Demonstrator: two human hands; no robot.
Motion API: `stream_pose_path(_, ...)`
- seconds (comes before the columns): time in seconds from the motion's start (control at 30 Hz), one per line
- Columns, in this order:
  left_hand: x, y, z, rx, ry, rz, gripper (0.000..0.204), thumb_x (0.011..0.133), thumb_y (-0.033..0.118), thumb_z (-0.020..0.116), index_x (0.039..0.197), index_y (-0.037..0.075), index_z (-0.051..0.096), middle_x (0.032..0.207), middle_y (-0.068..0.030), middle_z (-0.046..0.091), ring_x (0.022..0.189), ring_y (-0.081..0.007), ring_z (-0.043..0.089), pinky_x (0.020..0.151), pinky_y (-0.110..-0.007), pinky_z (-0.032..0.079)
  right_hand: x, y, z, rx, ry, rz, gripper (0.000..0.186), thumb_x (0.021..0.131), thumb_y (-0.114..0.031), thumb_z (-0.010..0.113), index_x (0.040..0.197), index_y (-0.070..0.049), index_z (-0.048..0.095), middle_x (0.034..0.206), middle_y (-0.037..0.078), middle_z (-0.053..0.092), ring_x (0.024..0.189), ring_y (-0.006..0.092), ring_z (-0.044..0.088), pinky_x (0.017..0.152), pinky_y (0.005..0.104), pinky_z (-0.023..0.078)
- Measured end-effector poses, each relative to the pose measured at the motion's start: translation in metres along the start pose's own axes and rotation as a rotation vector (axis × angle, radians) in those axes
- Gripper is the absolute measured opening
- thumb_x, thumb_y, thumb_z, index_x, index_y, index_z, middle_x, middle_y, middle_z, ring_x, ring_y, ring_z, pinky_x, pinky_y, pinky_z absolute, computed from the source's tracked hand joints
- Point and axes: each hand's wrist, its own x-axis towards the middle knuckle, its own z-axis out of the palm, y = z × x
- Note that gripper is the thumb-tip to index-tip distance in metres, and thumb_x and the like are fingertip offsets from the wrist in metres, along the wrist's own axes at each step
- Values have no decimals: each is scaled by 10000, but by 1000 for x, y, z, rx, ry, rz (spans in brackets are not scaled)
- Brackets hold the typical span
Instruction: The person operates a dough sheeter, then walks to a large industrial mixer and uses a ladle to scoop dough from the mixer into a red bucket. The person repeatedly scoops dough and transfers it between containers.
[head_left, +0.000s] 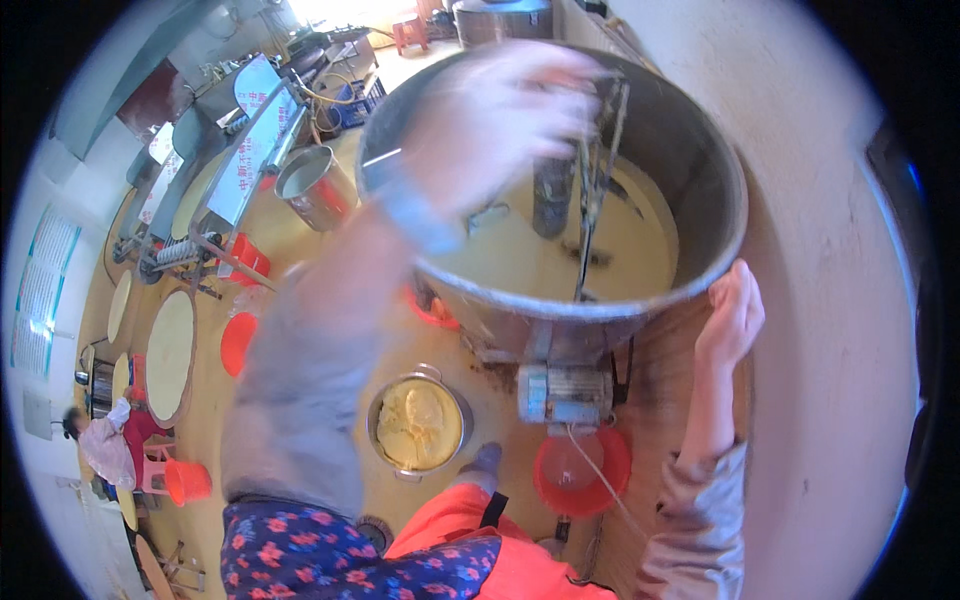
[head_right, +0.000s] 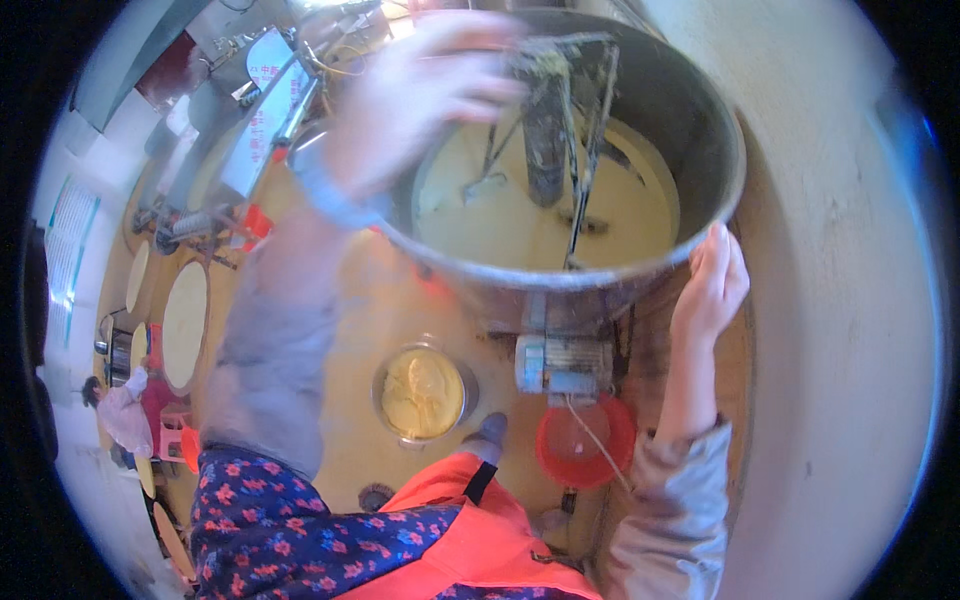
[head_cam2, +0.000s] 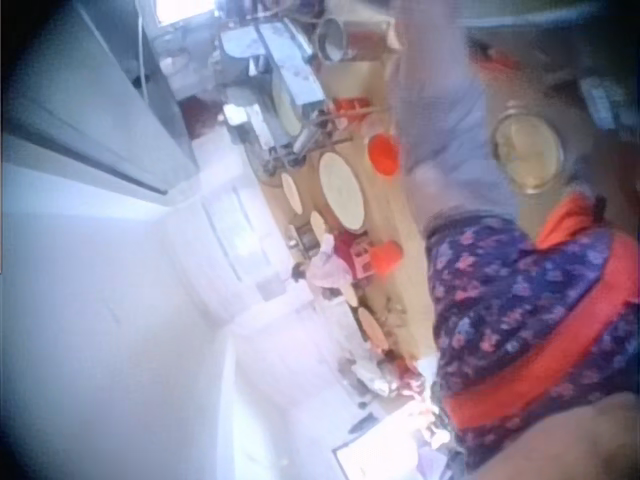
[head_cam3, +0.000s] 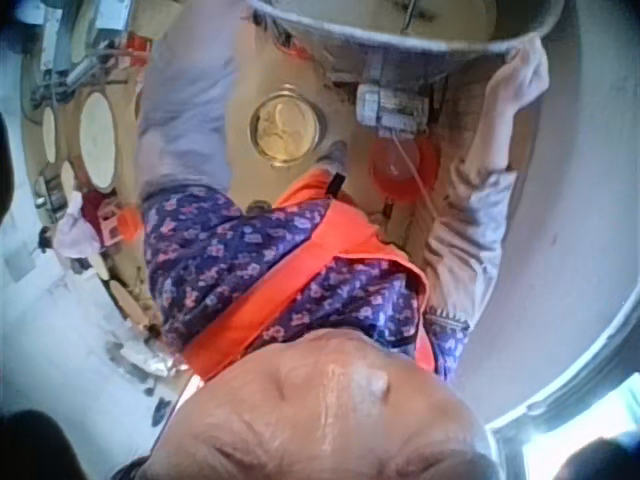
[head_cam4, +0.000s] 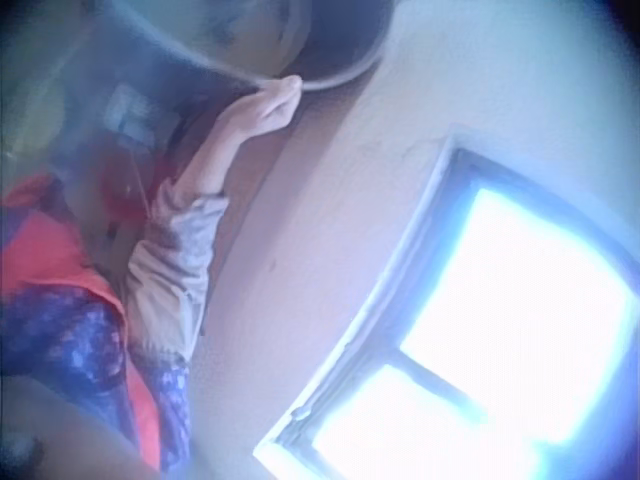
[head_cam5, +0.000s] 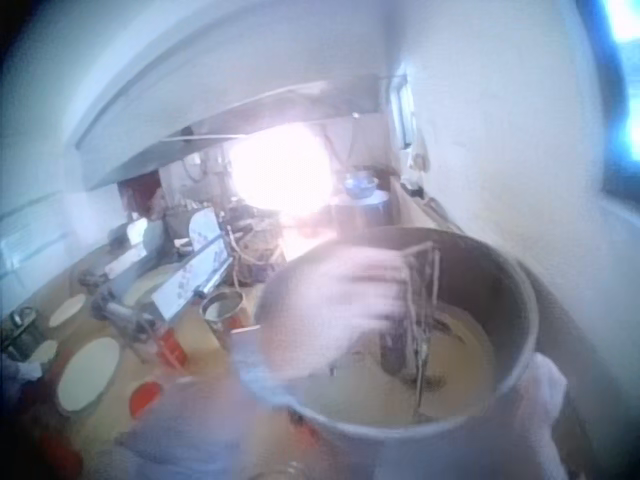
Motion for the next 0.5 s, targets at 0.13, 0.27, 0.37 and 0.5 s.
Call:
stream_pose_path(0.13,-185,4,-55,326,715,-340,281,881,147,540,1137,34,514,1089,-80,556,883,-151,589,735,-282,520,-177,-19,-94,-288,-267,-441,344,824,-136,482,515,-99,337,508,33,299,438,192,327,412,315,245)
stream_pose_path(0.27,-407,-53,-5,746,481,-1144,221,824,96,550,1035,33,539,893,-57,585,794,-155,569,683,-288,485,-389,31,-190,-376,-727,192,328,776,-170,620,539,-57,423,532,121,419,481,296,448,463,408,344)
stream_pose_path(0.37,-536,-105,99,65,191,-1366,174,840,77,579,1005,30,549,824,-34,568,755,-139,587,651,-267,496,-531,101,-284,-769,-1032,931,275,857,-330,533,812,-66,597,840,171,630,782,368,601,683,441,476)
stream_pose_path(0.5,-629,-192,211,-94,-205,-1294,171,841,87,582,1006,47,563,809,-36,570,716,-116,572,620,-256,490,-649,183,-391,-1022,-778,919,301,850,-339,511,910,-68,628,897,183,629,811,362,602,719,434,470)
